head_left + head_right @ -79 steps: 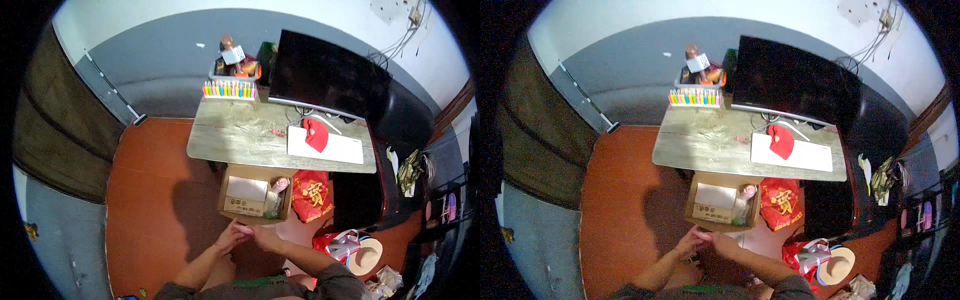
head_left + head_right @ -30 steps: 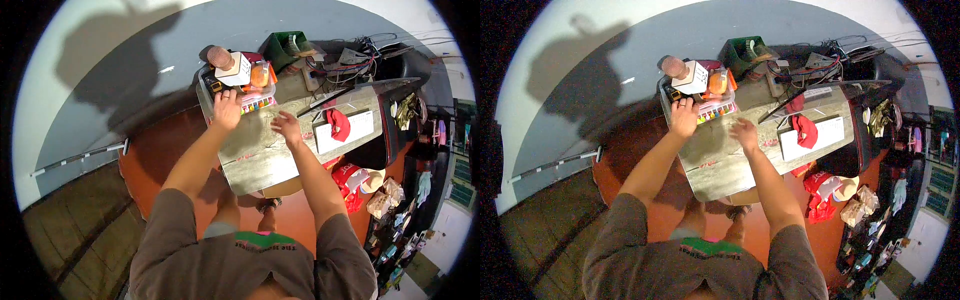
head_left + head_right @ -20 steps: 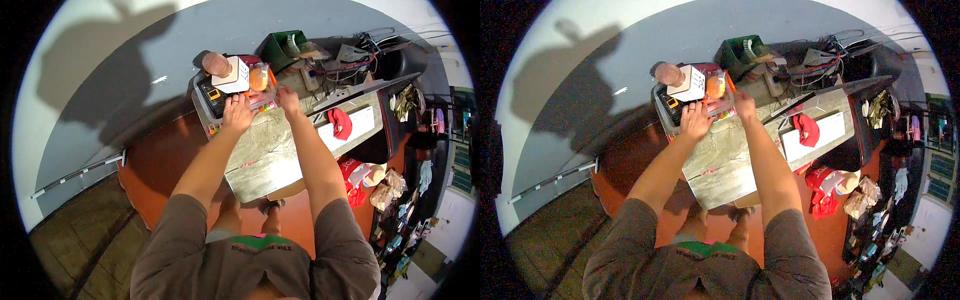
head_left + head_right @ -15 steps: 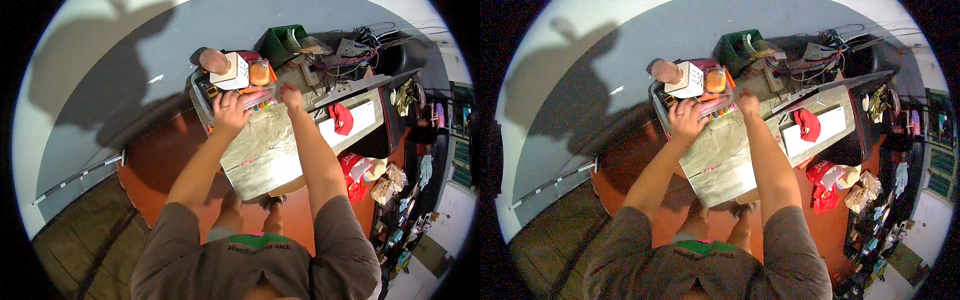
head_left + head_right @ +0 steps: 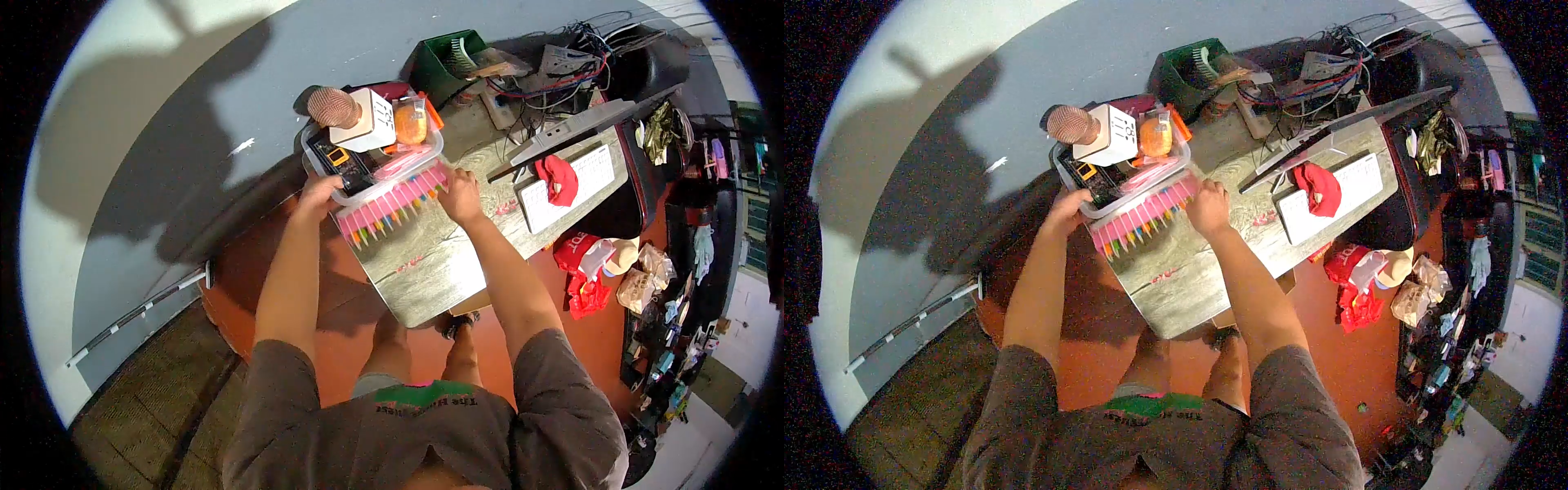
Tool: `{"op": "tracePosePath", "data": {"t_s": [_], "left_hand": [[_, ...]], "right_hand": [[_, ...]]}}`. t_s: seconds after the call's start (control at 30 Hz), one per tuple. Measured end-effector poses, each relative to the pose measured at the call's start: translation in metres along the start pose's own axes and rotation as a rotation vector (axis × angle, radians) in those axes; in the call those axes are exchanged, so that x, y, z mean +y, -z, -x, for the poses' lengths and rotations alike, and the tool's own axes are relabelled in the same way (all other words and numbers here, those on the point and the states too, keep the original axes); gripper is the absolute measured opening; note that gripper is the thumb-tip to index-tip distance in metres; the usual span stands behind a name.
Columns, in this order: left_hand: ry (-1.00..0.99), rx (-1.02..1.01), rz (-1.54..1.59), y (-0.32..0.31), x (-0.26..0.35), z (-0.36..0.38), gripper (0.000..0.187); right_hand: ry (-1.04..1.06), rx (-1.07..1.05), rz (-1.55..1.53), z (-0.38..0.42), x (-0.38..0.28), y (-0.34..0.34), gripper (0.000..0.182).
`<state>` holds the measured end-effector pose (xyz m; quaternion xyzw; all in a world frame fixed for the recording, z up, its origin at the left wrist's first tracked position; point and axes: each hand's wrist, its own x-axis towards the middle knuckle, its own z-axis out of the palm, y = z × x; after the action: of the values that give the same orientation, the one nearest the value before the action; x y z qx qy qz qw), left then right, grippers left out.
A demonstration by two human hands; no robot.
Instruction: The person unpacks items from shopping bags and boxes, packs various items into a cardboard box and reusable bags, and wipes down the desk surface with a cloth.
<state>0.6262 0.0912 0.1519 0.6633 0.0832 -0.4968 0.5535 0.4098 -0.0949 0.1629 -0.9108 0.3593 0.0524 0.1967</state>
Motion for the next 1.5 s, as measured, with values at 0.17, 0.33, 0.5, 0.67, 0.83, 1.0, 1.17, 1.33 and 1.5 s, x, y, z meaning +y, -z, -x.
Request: {"op": "tracePosePath", "data": {"t_s": [0.17,0.33,0.5,0.67,0.83,1.0,1.17,1.33,1.5], "left_hand": [[0.113,-0.215,0.099,0.017,-0.011,-0.025,0.031],[0.150,-0.217,0.183,0.025,-0.020,-0.016,0.026],[0.200,-0.122,0.290,0.050,-0.046,0.019,0.033],[0.152,0.042,0.280,0.041,-0.034,0.079,0.046],[0.003,-0.080,0.352,0.053,-0.048,0.105,0.063],[0.053,-0.079,0.378,0.058,-0.045,0.151,0.057],[0.080,-0.033,0.393,0.067,-0.061,0.183,0.062],[0.059,0.073,0.371,0.081,-0.084,0.210,0.062],[0.064,0.207,0.503,0.113,-0.123,0.245,0.040]], "right_hand": [[0.249,-0.028,0.143,0.032,0.018,-0.006,0.035],[0.277,0.023,-0.026,0.033,0.019,-0.023,0.045],[-0.150,0.381,-0.796,0.012,0.001,-0.006,0.021],[0.345,0.490,-0.429,-0.021,-0.064,0.073,0.028],[0.798,0.178,-0.164,-0.052,-0.120,0.096,0.028],[0.803,0.151,-0.438,-0.031,-0.139,0.111,0.020],[0.620,0.246,-0.707,-0.008,-0.142,0.158,0.022],[0.444,0.485,-0.481,-0.027,-0.115,0.172,0.019],[0.547,0.020,-0.150,-0.098,-0.080,0.060,0.022]]}}
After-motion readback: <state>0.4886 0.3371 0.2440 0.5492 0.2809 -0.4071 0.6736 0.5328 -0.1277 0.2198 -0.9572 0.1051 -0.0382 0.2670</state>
